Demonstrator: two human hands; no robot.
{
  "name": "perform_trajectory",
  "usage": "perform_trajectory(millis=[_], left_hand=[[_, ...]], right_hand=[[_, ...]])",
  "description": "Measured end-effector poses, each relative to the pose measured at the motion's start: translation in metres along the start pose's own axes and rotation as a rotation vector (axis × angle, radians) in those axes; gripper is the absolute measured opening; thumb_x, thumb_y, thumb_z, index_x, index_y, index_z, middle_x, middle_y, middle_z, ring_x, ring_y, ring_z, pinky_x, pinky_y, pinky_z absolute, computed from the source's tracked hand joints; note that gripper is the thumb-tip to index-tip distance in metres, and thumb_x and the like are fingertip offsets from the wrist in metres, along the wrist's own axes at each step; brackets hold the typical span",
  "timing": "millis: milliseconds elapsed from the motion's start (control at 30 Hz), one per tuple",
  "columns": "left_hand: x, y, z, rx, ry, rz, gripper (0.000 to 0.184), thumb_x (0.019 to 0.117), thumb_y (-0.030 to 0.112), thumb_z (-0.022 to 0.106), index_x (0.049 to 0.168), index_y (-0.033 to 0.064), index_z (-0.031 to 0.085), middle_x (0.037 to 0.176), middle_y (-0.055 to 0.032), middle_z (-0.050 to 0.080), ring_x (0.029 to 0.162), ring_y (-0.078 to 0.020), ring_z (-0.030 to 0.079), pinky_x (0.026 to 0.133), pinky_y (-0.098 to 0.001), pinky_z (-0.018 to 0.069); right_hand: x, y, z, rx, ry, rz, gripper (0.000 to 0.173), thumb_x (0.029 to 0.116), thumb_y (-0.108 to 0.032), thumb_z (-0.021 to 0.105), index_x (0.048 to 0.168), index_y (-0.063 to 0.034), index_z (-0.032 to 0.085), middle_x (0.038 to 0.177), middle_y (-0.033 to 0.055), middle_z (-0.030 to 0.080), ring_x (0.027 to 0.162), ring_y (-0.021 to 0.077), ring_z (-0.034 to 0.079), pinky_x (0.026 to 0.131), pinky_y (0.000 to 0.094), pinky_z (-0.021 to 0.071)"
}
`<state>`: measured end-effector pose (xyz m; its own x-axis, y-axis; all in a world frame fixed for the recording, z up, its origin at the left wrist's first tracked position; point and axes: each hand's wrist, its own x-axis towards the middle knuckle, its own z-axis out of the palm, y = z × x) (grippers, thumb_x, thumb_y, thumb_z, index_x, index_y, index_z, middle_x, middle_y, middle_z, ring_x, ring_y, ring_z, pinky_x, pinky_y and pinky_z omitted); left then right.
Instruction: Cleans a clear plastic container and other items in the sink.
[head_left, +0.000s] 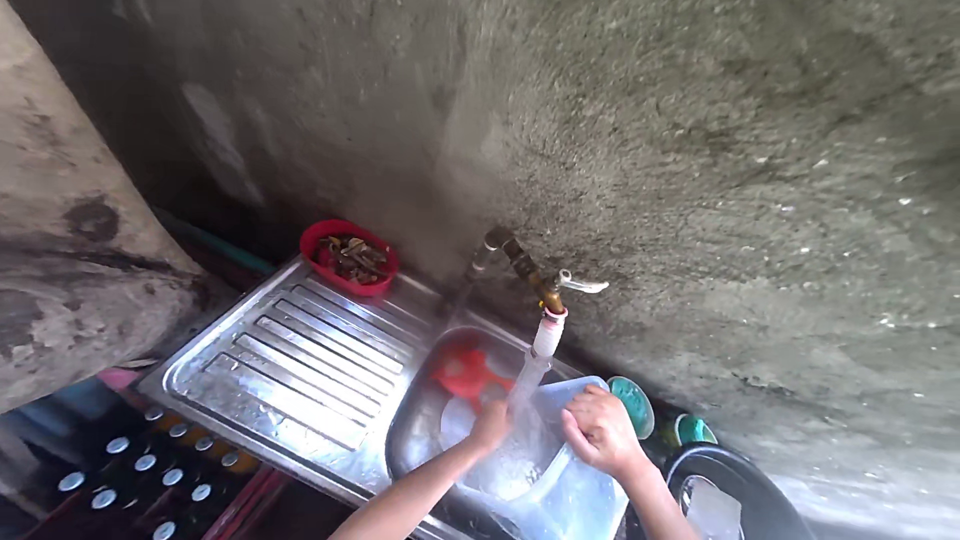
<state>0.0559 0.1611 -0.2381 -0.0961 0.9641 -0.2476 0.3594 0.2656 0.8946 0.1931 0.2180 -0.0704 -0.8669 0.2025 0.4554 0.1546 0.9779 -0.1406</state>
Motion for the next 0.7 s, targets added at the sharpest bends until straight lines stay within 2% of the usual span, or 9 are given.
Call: perform_trajectory(millis=[100,167,233,367,433,467,500,600,700], left_hand=[[-0.002,-0.001,-0.02,-0.007,-0.1,-0.039,0.035,0.1067,0.015,0.047,0.122,-0.0116,0.063,0.119,-0.0306,0.065,0.113,-0.0397,0.064,0.103,-0.0518,0.0478],[-0.013,-0.006,-0.044,-0.106,-0.261,-0.089,0.038,0.1091,0.021,0.048,0.133,-0.0081,0.055,0.111,-0.0261,0.065,0.091,-0.0313,0.068,0.087,-0.0466,0.0559],[-0.027,-0.017,-0.069,-0.239,-0.376,-0.132,0.044,0.1057,0.016,0.055,0.144,-0.0042,0.047,0.111,-0.0245,0.064,0.084,-0.0268,0.065,0.08,-0.0441,0.0555],[-0.047,0.006,-0.129,-0.076,-0.421,-0.308,0.036,0.1065,0.017,0.052,0.137,-0.0022,0.054,0.097,-0.0161,0.061,0.076,-0.02,0.055,0.074,-0.0399,0.0496],[-0.052,0.025,-0.152,-0.002,-0.407,-0.424,0.03,0.1061,0.017,0.051,0.13,-0.0013,0.056,0.089,-0.0111,0.055,0.069,-0.017,0.048,0.066,-0.0363,0.0446],[-0.056,0.036,-0.163,-0.001,-0.381,-0.458,0.026,0.105,0.016,0.052,0.125,0.0004,0.057,0.082,-0.0058,0.051,0.062,-0.012,0.043,0.058,-0.0299,0.0412],[-0.059,0.047,-0.172,-0.018,-0.356,-0.481,0.021,0.1046,0.016,0.052,0.119,0.0017,0.057,0.078,-0.0018,0.047,0.057,-0.0085,0.039,0.053,-0.0253,0.0376],[-0.062,0.073,-0.189,0.049,-0.28,-0.502,0.015,0.1033,0.015,0.053,0.108,0.002,0.057,0.073,-0.0006,0.045,0.054,-0.0083,0.038,0.052,-0.0245,0.036],[-0.072,0.092,-0.192,0.167,-0.19,-0.471,0.02,0.1029,0.015,0.054,0.114,-0.0008,0.058,0.078,-0.0052,0.049,0.059,-0.0127,0.045,0.058,-0.0295,0.0425]], right_hand=[[-0.013,0.01,-0.006,-0.006,0.072,0.027,0.053,0.1036,-0.025,0.035,0.053,-0.0086,0.043,0.051,0.0096,0.049,0.053,0.0243,0.054,0.061,0.0387,0.044],[-0.024,0.018,-0.006,-0.023,0.156,0.021,0.055,0.1072,-0.028,0.03,0.057,-0.009,0.043,0.053,0.01,0.047,0.056,0.0248,0.054,0.065,0.0373,0.0454],[-0.041,0.025,0.002,-0.013,0.285,0.056,0.058,0.1087,-0.032,0.028,0.057,-0.01,0.038,0.053,0.0092,0.042,0.058,0.0239,0.052,0.071,0.0358,0.0446],[-0.076,0.026,0.045,0.216,0.538,0.502,0.063,0.1048,-0.046,0.037,0.056,-0.0077,0.046,0.063,0.0074,0.053,0.075,0.0156,0.057,0.086,0.0328,0.0419],[-0.081,0.019,0.073,0.511,0.631,0.84,0.027,0.0908,-0.019,0.045,0.076,0.0013,0.056,0.076,-0.001,0.055,0.073,-0.0011,0.052,0.074,0.0154,0.0433],[-0.082,0.02,0.088,0.682,0.673,0.947,0.02,0.0899,-0.01,0.042,0.093,0.0027,0.057,0.079,-0.0068,0.055,0.067,-0.0079,0.052,0.064,0.0094,0.0444],[-0.086,0.021,0.103,0.865,0.676,1.007,0.026,0.0903,-0.007,0.039,0.109,0.0027,0.055,0.085,-0.0084,0.058,0.071,-0.0087,0.054,0.066,0.0104,0.0464],[-0.087,0.014,0.131,1.204,0.466,1.157,0.041,0.097,0.001,0.04,0.137,0.0033,0.044,0.118,0.0058,0.061,0.1,0.003,0.061,0.085,0.0225,0.0531],[-0.068,0.001,0.134,1.093,0.063,1.268,0.065,0.094,0.007,0.053,0.155,0.0027,0.031,0.144,0.0212,0.052,0.122,0.0177,0.058,0.101,0.0338,0.0509]])
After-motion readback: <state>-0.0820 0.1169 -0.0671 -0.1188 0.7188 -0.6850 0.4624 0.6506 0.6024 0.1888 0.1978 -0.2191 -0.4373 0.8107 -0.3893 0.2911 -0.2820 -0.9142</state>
